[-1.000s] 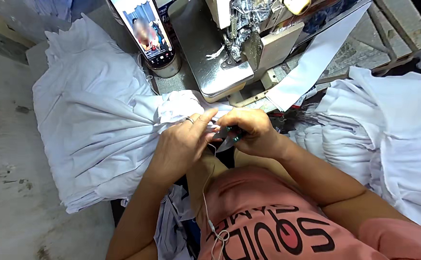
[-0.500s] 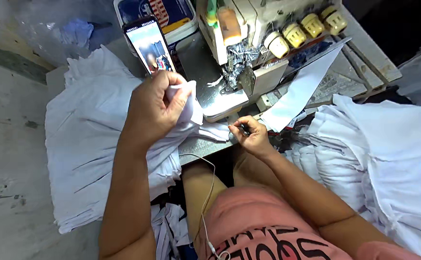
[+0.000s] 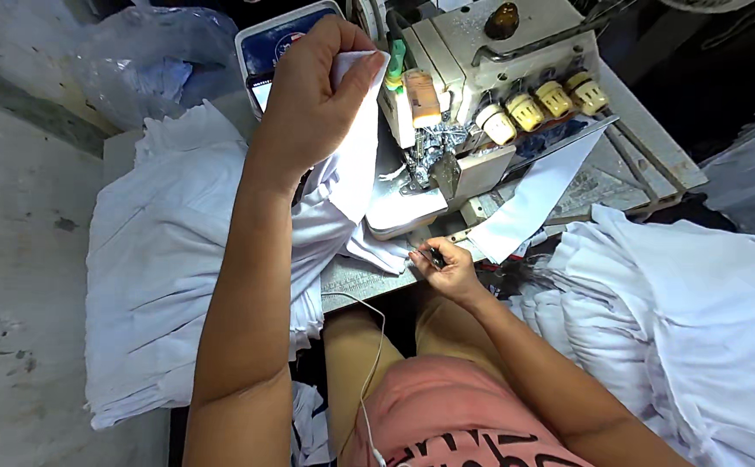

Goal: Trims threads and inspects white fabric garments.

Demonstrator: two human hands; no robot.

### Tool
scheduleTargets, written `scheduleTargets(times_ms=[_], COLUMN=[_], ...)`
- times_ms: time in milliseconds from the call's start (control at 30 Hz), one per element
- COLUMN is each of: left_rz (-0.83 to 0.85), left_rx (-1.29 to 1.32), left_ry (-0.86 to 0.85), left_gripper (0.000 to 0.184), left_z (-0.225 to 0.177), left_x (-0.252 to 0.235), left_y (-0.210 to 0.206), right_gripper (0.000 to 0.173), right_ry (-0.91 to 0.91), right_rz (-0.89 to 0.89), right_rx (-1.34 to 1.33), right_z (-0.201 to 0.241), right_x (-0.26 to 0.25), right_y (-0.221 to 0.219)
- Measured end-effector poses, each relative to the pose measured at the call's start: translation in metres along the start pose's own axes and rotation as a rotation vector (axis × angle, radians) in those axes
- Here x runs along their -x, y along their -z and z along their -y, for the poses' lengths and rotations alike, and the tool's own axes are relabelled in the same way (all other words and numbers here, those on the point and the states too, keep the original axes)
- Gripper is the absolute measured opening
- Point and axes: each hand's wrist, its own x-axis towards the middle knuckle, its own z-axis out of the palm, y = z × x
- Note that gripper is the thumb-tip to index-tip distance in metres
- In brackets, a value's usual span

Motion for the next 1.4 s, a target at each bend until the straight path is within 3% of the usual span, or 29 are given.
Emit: scheduleTargets(times_ms=[667, 867, 1000, 1067, 1233, 1400], left_rz=[0.051, 0.05, 0.001, -0.002, -0.132, -0.025], left_rx=[-0.102, -0.161, -0.03, 0.033, -0.138, -0.209], left_ry=[-0.034, -0.098, -0.134, -0.176, -0.228, -0.351], left_gripper=[0.022, 0.037, 0.014, 0.01, 0.005, 0.01], left_z=[-0.004, -0.032, -0.054, -0.057, -0.051, -0.056], left_x=[-0.008, 0.061, 0.134, 0.154, 0.169, 0.161], left_y=[-0.002, 0.001, -0.004, -0.007, -0.015, -0.018], right_gripper=[0.018, 0.015, 0.022, 0.022, 0.02, 0.024], right_ry=[0.034, -0.07, -0.314, -0.229, 0.26, 0.468], right_rz=[0.004, 0.029, 0.093, 0.065, 0.112, 0.218], right_rx=[-0.009, -0.073, -0.155, -0.146, -0.189, -0.098], right_z=[-0.002, 0.004, 0.02, 0.033, 0.082, 0.106], right_x=[0.001, -0.002, -0.012, -0.016, -0.033, -0.044], right_y=[0.0, 0.007, 0.015, 0.015, 0.02, 0.027])
